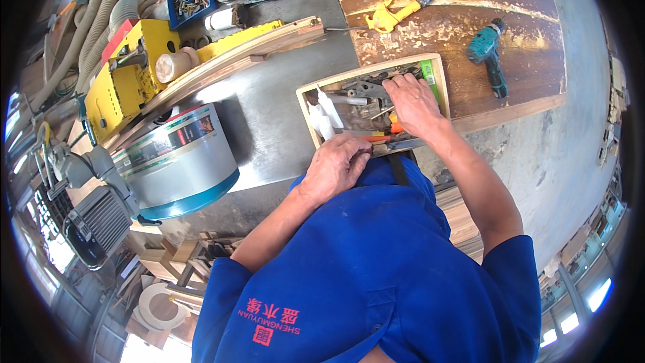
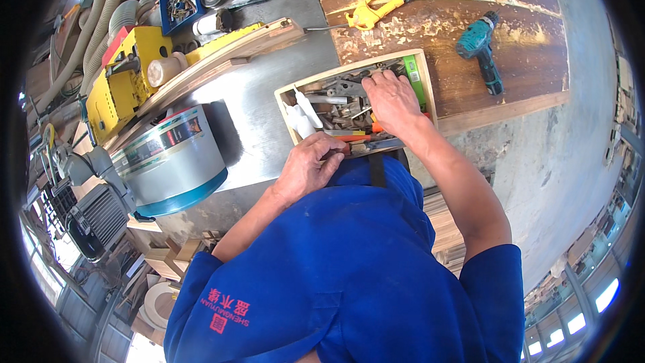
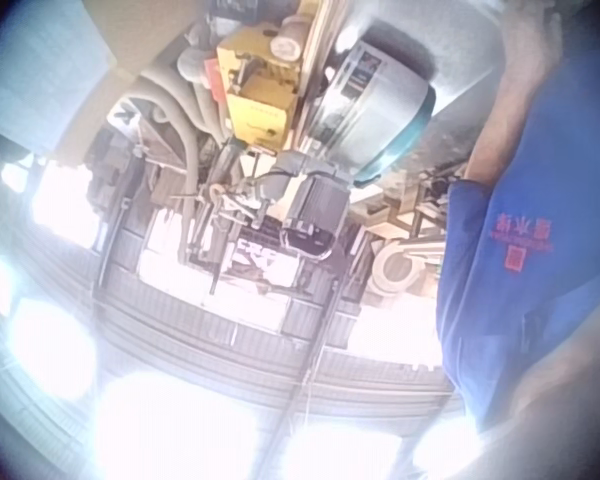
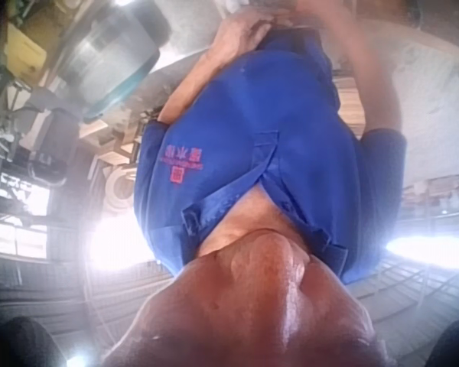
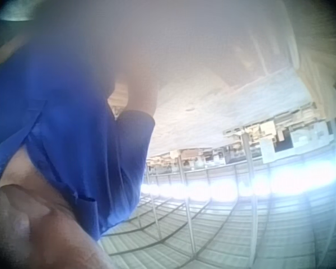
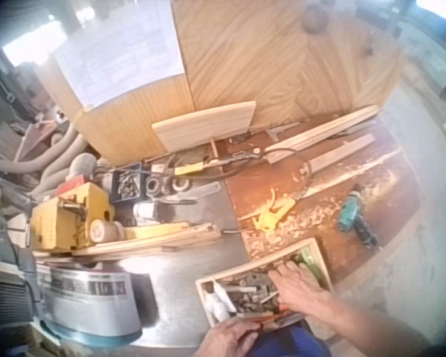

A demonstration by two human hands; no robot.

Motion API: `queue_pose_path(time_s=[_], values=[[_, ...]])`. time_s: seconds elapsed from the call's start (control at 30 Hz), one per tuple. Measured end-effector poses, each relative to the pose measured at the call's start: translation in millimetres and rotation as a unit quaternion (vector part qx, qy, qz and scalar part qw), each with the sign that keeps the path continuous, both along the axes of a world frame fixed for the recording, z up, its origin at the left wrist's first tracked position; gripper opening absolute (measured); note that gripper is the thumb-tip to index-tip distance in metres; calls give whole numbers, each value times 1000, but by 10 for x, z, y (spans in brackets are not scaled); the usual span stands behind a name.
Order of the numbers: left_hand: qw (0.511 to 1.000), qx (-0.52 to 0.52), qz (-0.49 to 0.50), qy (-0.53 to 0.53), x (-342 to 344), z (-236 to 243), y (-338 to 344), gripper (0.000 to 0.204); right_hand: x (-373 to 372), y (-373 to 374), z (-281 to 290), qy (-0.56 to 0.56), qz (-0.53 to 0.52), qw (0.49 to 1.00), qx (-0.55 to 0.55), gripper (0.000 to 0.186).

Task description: The person organizes hardware and small tools within a wooden box, then carries the box over to a wooden cabinet, slides it onto a shelf, and shuts the cabinet door.

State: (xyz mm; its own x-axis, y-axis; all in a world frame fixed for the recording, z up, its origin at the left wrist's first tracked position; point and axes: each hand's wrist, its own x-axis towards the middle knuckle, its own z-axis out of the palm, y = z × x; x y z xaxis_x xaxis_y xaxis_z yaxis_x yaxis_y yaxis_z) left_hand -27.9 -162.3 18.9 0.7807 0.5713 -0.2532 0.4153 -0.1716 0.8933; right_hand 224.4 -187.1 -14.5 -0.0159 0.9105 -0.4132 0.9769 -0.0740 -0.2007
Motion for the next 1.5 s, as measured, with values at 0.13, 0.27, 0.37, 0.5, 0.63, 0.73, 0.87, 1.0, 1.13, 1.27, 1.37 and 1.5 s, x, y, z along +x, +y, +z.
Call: queue_pose_path(time_s=[0.13, 0.27, 0.37, 0.5, 0.63, 0.73, 0.87, 1.0, 1.13, 1.27, 1.37, 1.5], values=[[1000, -6, -4, 18, 29, 37, 20, 18, -12, 16, 27, -7, 10, 1000, -18, 22], [1000, 4, -10, 18, 56, 43, 50, 18, -5, -65, -53, -1, 9, 1000, 22, 20], [1000, 16, -11, 0, 83, -12, 45, 18, 3, -92, -30, 7, 13, 1000, 18, 22], [1000, 17, -10, -13, 148, -7, 51, 19, 39, -117, -13, 40, 7, 999, -5, 28], [999, 37, -30, -9, 202, 7, 75, 20, 54, -145, 51, 62, 7, 997, -39, 31], [998, 43, -29, -26, 237, -6, 67, 21, 23, -212, 97, 80, 8, 996, -35, 33], [997, 72, -42, -7, 299, -3, 80, 24, -37, -277, 185, 93, -10, 995, -42, 24], [986, 158, -40, 38, 435, -129, 90, 35, -70, -410, 158, 87, -3, 996, 34, 28], [967, 229, -51, 99, 594, -358, 85, 44, -52, -451, 155, 98, 1, 995, 29, 30], [954, 217, -119, 168, 719, -382, 122, 43, -27, -486, 50, 110, -38, 991, 60, 32], [949, 218, -140, 178, 755, -410, 119, 40, 19, -347, -19, 92, -87, 987, 95, 34], [944, 214, -151, 203, 814, -395, 116, 37, 88, -150, -159, 53, -63, 993, 79, 33]])
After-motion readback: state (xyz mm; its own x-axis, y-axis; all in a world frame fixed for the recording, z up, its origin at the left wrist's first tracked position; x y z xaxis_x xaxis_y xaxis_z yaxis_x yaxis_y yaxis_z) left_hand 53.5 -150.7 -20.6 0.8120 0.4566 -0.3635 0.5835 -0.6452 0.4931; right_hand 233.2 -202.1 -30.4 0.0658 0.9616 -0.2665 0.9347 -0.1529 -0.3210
